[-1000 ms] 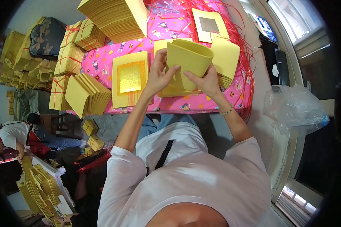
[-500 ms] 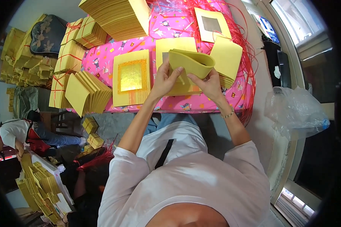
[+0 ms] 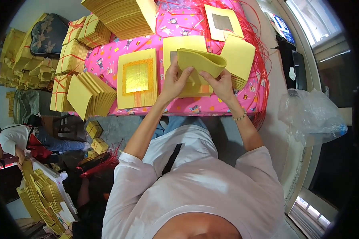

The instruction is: Folding sheets of yellow joss paper with metallic squares into stacks.

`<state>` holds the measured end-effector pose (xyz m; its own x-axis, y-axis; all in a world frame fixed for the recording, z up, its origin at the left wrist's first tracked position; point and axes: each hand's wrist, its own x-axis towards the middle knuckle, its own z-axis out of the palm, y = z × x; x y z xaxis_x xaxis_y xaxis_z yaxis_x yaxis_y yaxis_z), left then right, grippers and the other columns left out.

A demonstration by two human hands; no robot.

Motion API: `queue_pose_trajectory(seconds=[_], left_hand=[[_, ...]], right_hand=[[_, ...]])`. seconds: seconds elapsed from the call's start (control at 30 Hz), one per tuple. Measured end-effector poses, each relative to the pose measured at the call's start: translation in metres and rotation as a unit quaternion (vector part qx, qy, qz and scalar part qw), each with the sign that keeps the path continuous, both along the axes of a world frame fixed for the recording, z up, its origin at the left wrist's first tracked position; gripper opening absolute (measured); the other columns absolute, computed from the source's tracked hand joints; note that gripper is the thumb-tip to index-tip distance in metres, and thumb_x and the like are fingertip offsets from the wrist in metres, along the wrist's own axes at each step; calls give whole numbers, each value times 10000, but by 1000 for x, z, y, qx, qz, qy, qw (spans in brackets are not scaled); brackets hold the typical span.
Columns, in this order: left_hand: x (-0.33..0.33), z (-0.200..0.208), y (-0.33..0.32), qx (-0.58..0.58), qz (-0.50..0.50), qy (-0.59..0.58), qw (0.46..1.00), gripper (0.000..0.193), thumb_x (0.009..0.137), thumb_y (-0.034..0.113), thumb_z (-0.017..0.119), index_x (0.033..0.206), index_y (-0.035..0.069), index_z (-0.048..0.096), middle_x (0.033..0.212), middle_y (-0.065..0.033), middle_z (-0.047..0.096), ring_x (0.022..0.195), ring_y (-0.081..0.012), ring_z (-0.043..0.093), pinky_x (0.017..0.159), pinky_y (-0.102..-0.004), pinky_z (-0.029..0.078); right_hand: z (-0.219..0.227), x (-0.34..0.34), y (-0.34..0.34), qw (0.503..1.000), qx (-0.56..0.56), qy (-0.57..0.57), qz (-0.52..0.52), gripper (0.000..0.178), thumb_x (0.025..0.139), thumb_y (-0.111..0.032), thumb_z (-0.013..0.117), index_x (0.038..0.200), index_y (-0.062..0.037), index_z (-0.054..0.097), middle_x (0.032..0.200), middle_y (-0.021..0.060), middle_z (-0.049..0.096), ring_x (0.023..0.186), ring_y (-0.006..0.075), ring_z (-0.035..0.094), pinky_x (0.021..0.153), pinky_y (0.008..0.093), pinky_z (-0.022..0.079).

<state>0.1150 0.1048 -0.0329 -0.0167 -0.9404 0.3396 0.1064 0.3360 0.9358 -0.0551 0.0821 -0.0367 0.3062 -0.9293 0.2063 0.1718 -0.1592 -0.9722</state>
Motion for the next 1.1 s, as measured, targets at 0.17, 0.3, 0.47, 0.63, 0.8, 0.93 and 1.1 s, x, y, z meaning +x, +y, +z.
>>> queue_pose_trajectory(seconds=[0.17,0.3,0.47,0.63,0.8,0.93,1.1], left_hand=[[-12,2,9,-17,44,25,999,344,917,81,540,1235,-3,439,1112,-88,561,1037,-148,522,891,-271,414],[-6,9,-1,-15,48,-19,999,325,894,71,559,1189,-20,459,1058,-93,589,992,-151,546,862,-275,432],[-2,32,-22,50,20,-19,998,299,884,109,579,1125,-33,472,1021,-111,603,933,-149,578,798,-273,465],[-6,37,-36,207,-9,64,976,280,898,122,559,1113,-32,468,1021,-124,603,883,-162,600,732,-304,508],[-7,40,-39,283,-16,95,954,298,901,135,560,1118,-53,476,1002,-140,607,846,-187,618,697,-319,529],[-6,38,-43,310,-8,70,948,305,901,147,565,1111,-62,493,981,-146,611,831,-204,628,688,-325,537],[-6,32,-48,352,12,43,935,325,895,163,577,1108,-69,495,960,-147,612,804,-202,626,655,-328,540]], right_hand=[[0,-2,0,1000,-22,14,16,366,826,-81,687,1151,10,546,1033,52,631,925,95,587,797,242,485],[12,0,-4,998,-49,36,-18,410,817,-101,700,1172,3,524,1031,54,628,929,99,588,799,247,485],[36,0,-22,994,-90,49,-43,471,811,-130,709,1196,15,481,1021,80,625,906,121,599,784,262,493],[36,-4,-38,999,21,50,4,430,832,-183,691,1163,28,516,1016,96,633,890,148,619,764,275,507],[34,-5,-44,991,118,44,43,394,862,-219,657,1147,29,546,1020,107,639,881,166,635,738,280,525],[34,-5,-45,983,168,5,69,384,879,-221,636,1153,33,545,1022,116,640,889,179,643,735,289,540],[32,-7,-48,977,199,7,82,381,886,-232,626,1136,45,548,1014,126,641,881,189,652,725,299,553]])
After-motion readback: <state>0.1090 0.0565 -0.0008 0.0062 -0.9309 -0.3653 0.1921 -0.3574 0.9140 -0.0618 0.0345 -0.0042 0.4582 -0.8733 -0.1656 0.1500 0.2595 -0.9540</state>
